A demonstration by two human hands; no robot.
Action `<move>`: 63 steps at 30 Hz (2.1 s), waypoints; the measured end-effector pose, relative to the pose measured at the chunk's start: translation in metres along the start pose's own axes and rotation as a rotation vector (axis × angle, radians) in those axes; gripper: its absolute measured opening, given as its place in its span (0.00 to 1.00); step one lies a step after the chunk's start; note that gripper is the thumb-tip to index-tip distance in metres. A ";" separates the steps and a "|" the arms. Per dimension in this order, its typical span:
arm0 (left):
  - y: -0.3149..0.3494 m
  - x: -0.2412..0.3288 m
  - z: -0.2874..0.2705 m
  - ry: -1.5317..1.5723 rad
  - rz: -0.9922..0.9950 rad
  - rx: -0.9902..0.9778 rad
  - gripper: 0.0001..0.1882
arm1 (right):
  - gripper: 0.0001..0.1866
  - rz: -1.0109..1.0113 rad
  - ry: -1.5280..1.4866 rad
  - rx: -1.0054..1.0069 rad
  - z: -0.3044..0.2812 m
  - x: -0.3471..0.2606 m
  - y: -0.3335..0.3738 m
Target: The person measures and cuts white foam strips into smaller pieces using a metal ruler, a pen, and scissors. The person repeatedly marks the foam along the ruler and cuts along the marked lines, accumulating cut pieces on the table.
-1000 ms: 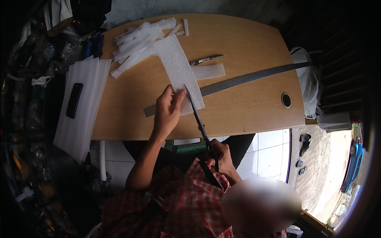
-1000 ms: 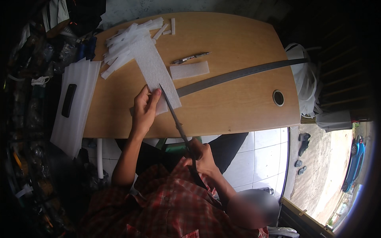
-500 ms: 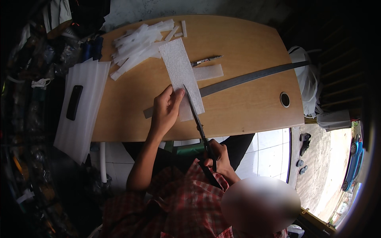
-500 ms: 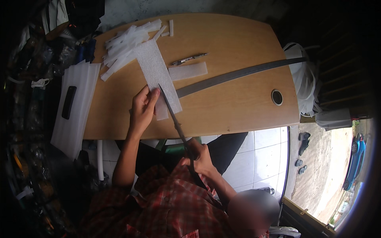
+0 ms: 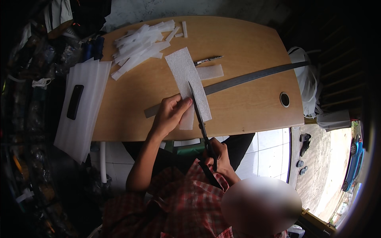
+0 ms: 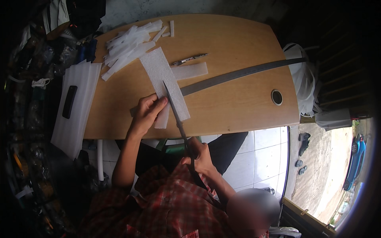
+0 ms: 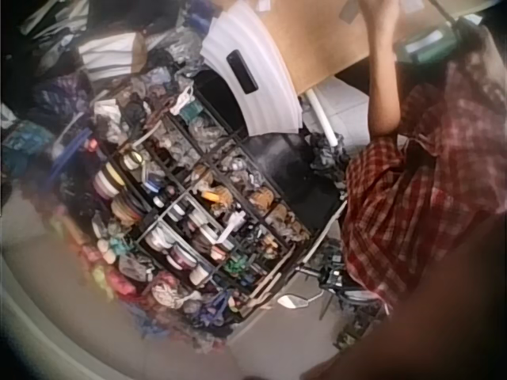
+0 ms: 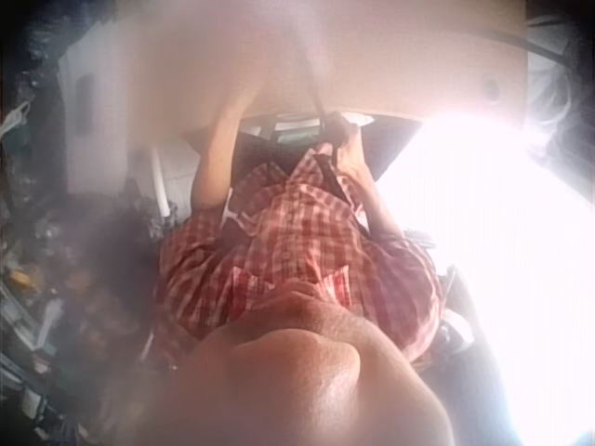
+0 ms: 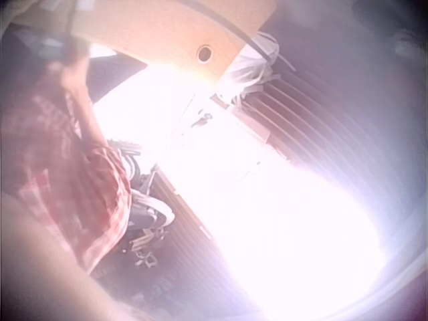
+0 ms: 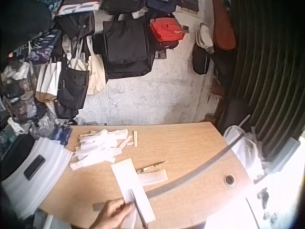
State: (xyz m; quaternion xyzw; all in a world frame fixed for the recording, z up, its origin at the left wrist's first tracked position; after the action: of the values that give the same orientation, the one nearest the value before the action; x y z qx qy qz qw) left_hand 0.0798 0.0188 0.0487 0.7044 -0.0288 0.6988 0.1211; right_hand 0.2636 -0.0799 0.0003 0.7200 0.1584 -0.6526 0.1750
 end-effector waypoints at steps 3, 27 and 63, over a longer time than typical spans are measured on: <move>0.001 0.012 -0.002 -0.007 -0.016 0.021 0.14 | 0.45 0.048 0.009 0.004 0.000 0.002 0.000; -0.004 0.018 -0.014 0.004 0.027 0.010 0.12 | 0.45 0.032 0.062 -0.034 0.000 0.004 -0.001; -0.014 0.022 -0.025 -0.034 0.105 0.048 0.13 | 0.42 0.002 0.036 0.007 0.006 -0.006 -0.006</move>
State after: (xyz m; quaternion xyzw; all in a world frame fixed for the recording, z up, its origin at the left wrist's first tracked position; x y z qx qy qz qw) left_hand 0.0592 0.0402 0.0689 0.7164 -0.0510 0.6926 0.0671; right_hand 0.2552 -0.0772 0.0055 0.7323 0.1585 -0.6400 0.1704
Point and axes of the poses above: each hand's wrist, its own y-axis away from the middle knuckle, its own z-axis out of the palm, x = y × z, the point moved 9 cm from there along -y, towards the middle knuckle, and after that the axes turned 7 degrees about -x, right-handed, at the moved point
